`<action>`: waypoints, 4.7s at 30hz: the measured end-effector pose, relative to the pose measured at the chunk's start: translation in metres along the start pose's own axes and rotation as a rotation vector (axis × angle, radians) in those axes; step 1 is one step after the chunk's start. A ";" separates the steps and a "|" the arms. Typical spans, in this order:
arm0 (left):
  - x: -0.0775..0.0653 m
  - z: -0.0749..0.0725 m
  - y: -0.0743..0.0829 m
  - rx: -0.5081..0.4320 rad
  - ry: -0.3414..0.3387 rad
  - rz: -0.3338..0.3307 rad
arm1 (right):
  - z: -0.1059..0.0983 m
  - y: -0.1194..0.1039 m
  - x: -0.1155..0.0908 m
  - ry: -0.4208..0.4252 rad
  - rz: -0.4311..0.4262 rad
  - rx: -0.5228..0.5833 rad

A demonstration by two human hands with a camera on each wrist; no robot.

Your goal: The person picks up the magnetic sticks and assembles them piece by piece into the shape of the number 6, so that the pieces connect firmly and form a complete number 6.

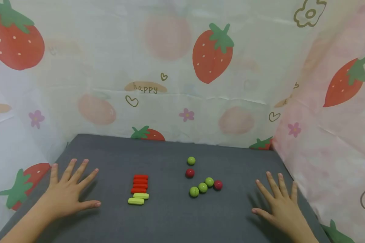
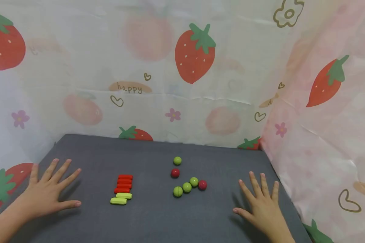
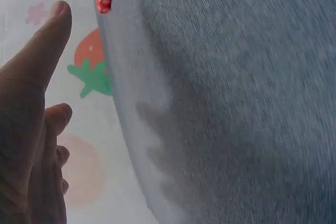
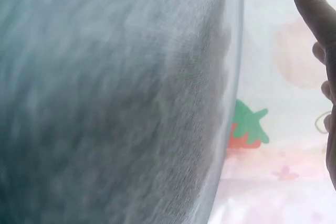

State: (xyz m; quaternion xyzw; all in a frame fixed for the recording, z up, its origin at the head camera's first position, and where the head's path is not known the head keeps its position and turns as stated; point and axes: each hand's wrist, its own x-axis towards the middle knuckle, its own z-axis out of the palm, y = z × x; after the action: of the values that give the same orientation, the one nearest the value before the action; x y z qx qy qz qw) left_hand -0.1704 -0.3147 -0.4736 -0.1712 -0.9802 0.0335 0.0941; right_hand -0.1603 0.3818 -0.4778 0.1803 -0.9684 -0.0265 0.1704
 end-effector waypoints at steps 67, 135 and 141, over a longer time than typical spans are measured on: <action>0.033 0.042 0.092 -1.004 -0.011 0.023 | 0.034 -0.093 0.082 -0.027 0.284 0.824; 0.085 0.012 0.177 -0.991 -0.007 0.062 | 0.031 -0.124 0.094 -0.040 0.391 0.969; 0.090 0.018 0.189 -0.964 -0.012 0.071 | 0.023 -0.144 0.092 -0.164 0.291 1.019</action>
State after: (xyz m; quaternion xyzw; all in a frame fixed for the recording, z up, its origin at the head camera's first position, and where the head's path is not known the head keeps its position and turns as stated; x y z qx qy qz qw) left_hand -0.1948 -0.1072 -0.4940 -0.2285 -0.8780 -0.4205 -0.0029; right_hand -0.2000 0.2145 -0.4858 0.1012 -0.8838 0.4567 -0.0129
